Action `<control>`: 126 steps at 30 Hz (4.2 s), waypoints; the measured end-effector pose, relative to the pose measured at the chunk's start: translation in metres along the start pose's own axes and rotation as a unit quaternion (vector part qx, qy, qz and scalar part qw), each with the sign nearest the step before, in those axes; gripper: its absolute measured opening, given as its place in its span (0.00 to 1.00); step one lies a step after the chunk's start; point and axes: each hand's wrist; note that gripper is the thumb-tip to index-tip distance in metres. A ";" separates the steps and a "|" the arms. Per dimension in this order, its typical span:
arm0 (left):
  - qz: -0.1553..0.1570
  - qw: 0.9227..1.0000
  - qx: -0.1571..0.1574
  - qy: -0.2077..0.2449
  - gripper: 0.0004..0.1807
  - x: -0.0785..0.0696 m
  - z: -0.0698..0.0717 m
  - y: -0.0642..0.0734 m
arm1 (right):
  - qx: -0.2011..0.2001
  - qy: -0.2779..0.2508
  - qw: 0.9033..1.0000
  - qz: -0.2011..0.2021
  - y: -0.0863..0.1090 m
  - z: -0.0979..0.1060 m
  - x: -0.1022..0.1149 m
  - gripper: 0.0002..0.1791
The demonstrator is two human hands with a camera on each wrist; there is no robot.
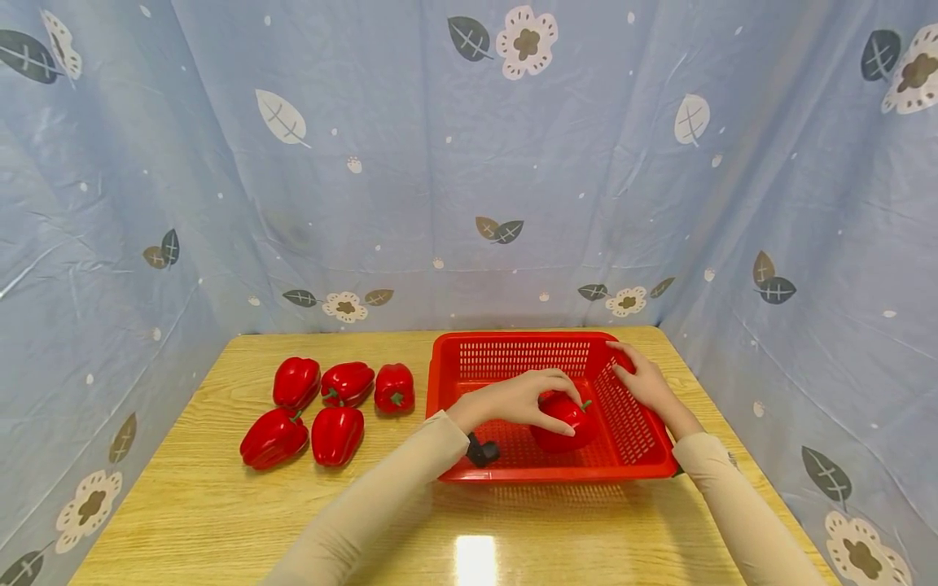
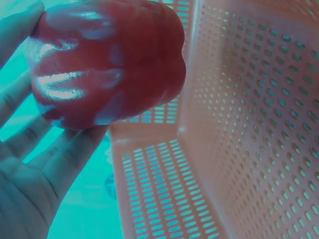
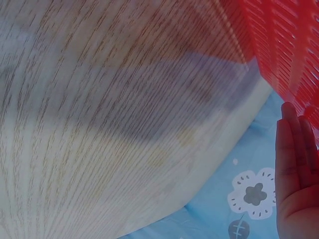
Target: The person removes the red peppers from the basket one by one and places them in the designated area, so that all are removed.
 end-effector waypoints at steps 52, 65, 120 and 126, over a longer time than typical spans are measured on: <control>0.054 0.968 -0.243 0.028 0.24 0.012 0.047 0.119 | -0.004 -0.007 1.000 0.010 -0.001 0.000 0.002 0.25; 0.073 0.957 -0.274 0.054 0.24 0.023 0.046 0.150 | 0.004 -0.006 1.000 0.005 0.000 0.000 0.000 0.26; 0.196 0.951 -0.234 -0.056 0.22 0.060 0.020 0.233 | 0.008 0.003 1.000 0.002 -0.002 0.000 -0.001 0.26; 0.206 0.951 -0.219 -0.067 0.23 0.061 0.016 0.235 | 0.010 0.001 1.000 0.001 -0.002 0.000 -0.002 0.26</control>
Point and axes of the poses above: each hand's wrist, its own y-axis away from the middle knuckle, its own z-axis out of the back of the hand, x = y × z, and after that the axes turned 6 degrees about -z, right-handed
